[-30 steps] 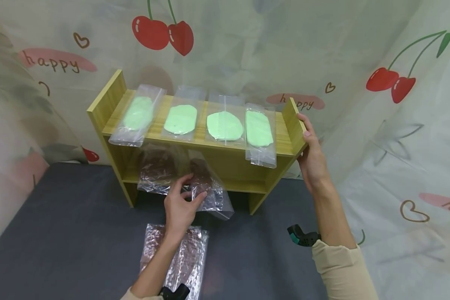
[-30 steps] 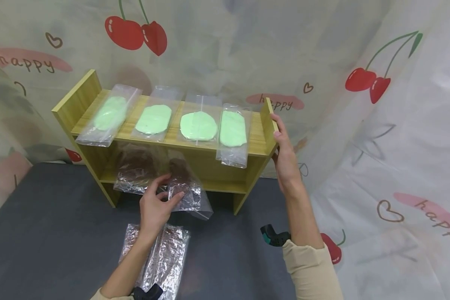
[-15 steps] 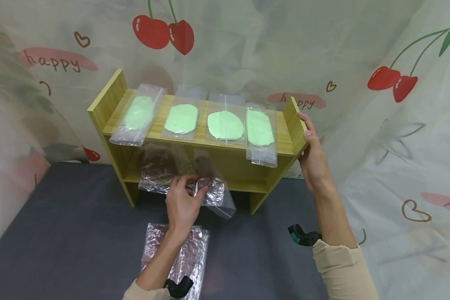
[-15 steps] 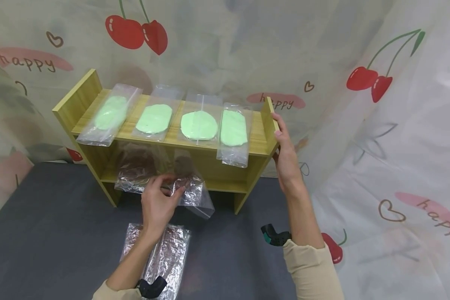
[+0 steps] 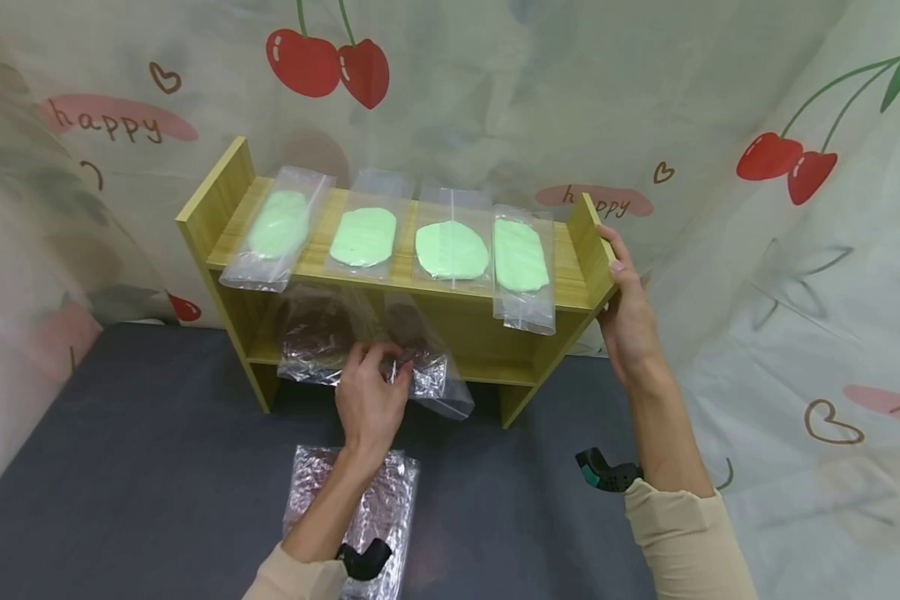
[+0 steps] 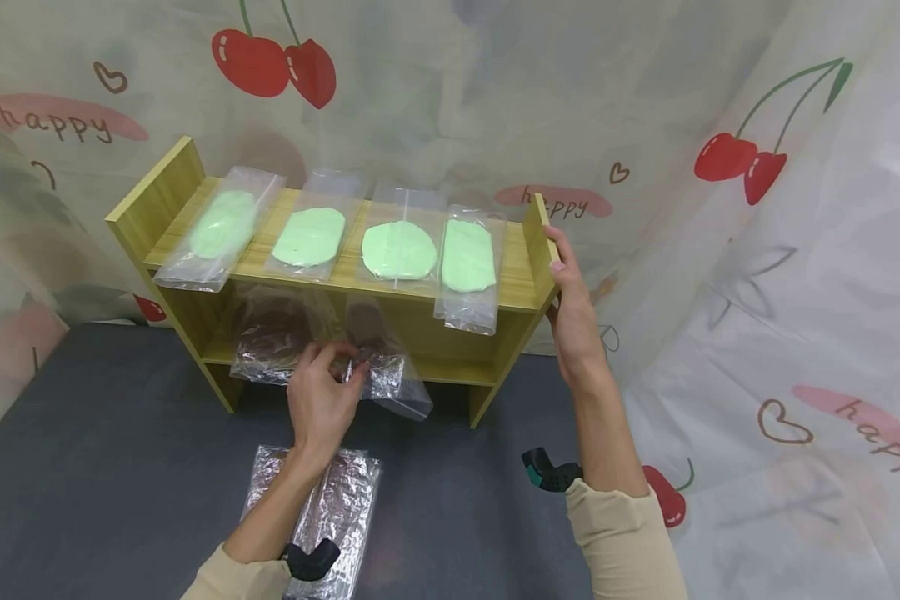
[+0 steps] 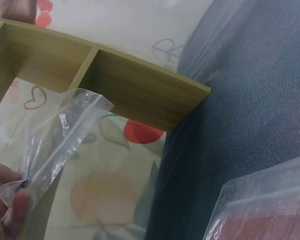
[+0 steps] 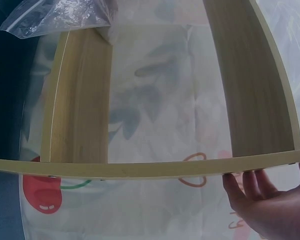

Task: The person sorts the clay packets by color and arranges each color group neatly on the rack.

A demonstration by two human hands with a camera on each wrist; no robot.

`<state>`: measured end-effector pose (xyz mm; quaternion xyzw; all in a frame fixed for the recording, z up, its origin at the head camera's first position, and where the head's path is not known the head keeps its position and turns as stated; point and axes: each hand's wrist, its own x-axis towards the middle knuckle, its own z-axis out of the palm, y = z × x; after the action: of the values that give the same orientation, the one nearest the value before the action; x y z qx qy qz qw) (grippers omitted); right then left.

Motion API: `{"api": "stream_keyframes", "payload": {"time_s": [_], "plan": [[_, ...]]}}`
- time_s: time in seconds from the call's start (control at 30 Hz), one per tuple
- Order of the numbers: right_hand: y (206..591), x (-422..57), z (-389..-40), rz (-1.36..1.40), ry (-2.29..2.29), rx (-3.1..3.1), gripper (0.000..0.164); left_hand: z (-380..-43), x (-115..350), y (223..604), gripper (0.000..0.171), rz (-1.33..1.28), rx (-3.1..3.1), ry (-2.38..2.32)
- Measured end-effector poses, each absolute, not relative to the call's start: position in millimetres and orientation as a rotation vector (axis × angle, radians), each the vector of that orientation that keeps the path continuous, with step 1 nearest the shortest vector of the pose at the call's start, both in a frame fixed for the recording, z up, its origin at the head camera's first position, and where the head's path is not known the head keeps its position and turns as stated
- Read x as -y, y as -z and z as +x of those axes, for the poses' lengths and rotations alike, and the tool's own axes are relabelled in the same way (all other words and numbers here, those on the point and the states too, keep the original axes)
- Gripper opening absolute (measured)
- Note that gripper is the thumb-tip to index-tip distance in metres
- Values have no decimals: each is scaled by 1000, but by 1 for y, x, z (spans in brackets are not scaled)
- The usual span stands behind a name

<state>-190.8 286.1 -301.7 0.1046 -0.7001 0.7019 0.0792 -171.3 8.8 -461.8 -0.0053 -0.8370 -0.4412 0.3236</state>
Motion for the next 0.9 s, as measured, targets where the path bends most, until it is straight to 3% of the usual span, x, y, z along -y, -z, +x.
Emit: {"api": "stream_keyframes", "payload": {"time_s": [0.27, 0.9], "plan": [[301, -285, -192, 312, -2098, 2097, 49, -176, -1, 460, 8, -131, 2142, 1109], [303, -285, -190, 304, -2093, 2101, 49, -166, 16, 462, 21, -111, 2249, 1031]]}}
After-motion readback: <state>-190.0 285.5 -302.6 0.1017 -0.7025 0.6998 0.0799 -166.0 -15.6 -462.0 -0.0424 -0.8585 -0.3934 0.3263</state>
